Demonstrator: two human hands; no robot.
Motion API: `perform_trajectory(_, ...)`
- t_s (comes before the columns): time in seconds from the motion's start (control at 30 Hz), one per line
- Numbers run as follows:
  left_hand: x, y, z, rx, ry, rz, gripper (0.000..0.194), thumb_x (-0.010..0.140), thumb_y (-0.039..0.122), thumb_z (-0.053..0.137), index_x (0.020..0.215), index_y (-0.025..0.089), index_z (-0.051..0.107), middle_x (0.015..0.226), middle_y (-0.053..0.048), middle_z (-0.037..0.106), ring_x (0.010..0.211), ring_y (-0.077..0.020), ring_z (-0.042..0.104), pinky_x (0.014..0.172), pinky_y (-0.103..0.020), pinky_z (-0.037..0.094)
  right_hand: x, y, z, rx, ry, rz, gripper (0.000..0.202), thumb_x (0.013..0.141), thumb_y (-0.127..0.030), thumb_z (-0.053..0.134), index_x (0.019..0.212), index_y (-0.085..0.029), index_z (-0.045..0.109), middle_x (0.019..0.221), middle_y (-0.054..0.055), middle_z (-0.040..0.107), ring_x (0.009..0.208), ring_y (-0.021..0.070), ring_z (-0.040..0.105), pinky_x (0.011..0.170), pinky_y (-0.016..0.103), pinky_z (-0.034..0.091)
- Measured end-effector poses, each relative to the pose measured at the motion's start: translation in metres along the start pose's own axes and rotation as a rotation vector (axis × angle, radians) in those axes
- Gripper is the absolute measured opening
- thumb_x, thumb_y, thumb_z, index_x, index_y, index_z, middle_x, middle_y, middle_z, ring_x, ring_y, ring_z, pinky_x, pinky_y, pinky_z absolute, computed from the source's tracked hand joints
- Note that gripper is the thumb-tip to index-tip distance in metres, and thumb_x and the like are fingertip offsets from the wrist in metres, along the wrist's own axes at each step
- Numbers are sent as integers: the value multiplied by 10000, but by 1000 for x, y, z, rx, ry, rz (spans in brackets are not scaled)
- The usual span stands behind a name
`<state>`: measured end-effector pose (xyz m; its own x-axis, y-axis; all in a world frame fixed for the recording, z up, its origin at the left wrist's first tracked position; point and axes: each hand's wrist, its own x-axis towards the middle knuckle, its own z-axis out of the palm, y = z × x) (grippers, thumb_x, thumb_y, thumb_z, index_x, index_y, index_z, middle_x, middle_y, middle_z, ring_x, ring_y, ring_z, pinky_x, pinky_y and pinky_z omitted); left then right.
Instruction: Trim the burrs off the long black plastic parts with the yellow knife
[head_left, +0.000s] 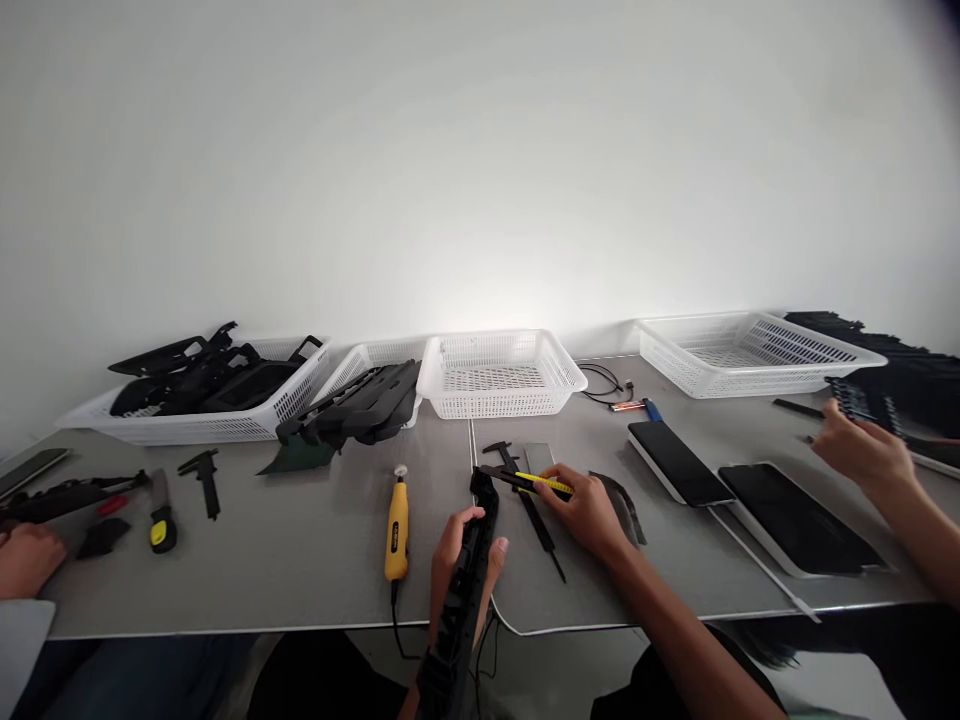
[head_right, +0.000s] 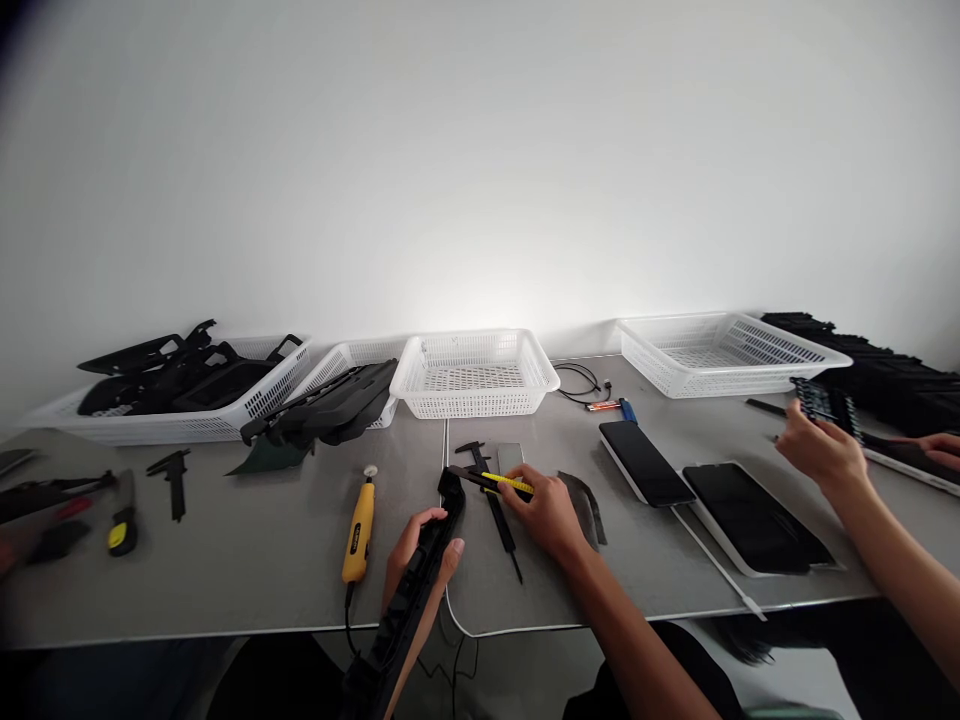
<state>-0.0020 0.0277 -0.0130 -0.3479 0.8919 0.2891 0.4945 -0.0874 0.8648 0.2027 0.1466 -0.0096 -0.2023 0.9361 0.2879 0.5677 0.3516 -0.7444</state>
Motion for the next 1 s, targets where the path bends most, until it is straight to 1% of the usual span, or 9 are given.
perform_trajectory(0.1,2,-5,1,-21,-26,5,431,857,494,721,1187,223,671,1155,-100,752,1007,-275,721,865,-368,576,0,1,1,-35,12,15,400,946,-603,586,891,-242,748,724,22,756,644,217,696,651,281,448)
perform_trajectory(0.2,3,-8,2,6,-117,23,524,822,480,785,1266,234,654,1237,-115,732,1115,-312,702,961,-436,574,1,3,2,-71,15,21,414,954,-607,567,901,-240,751,745,32,765,662,227,704,661,288,450)
perform_trajectory(0.3,2,-8,2,92,-225,91,581,813,295,791,1366,275,614,1362,-106,692,1288,-344,630,1149,-557,470,1,5,4,-89,10,14,440,968,-617,535,922,-238,754,791,48,785,716,247,730,690,296,466)
perform_trajectory(0.4,0,-5,3,167,-331,171,684,840,63,623,1469,317,536,1506,-69,619,1440,-298,536,1295,-594,286,2,6,4,-116,2,10,447,978,-618,518,928,-241,754,795,45,786,730,250,737,694,298,463)
perform_trajectory(0.6,-1,-3,2,243,-395,215,717,907,16,457,1552,328,446,1592,-37,550,1543,-251,424,1326,-593,248,1,4,5,-184,17,-31,427,1000,-577,490,937,-248,755,807,44,789,722,237,729,671,287,447)
perform_trajectory(0.7,1,-5,-2,220,-418,215,744,878,-34,389,1527,316,490,1585,-33,556,1535,-240,435,1328,-596,247,1,5,7,-199,27,-38,420,1000,-583,502,942,-249,751,805,42,786,729,236,728,667,279,439)
perform_trajectory(0.77,8,-5,-6,177,-434,206,699,881,-31,375,1458,314,567,1548,-35,590,1503,-238,476,1306,-577,307,1,7,8,-205,29,-36,421,994,-596,513,942,-249,745,800,39,782,726,237,727,660,278,429)
perform_trajectory(0.9,34,-3,-5,111,-338,147,464,967,93,424,1332,285,636,1357,-73,687,1316,-242,622,1145,-486,511,2,8,9,-228,31,-26,430,995,-604,508,934,-247,739,768,37,770,703,235,719,644,279,408)
perform_trajectory(1.0,56,-7,7,131,-171,140,382,959,133,486,1304,237,615,1305,-104,679,1278,-270,624,1112,-497,520,1,9,9,-247,47,-25,423,995,-596,507,929,-248,737,773,40,774,710,236,720,645,277,407)
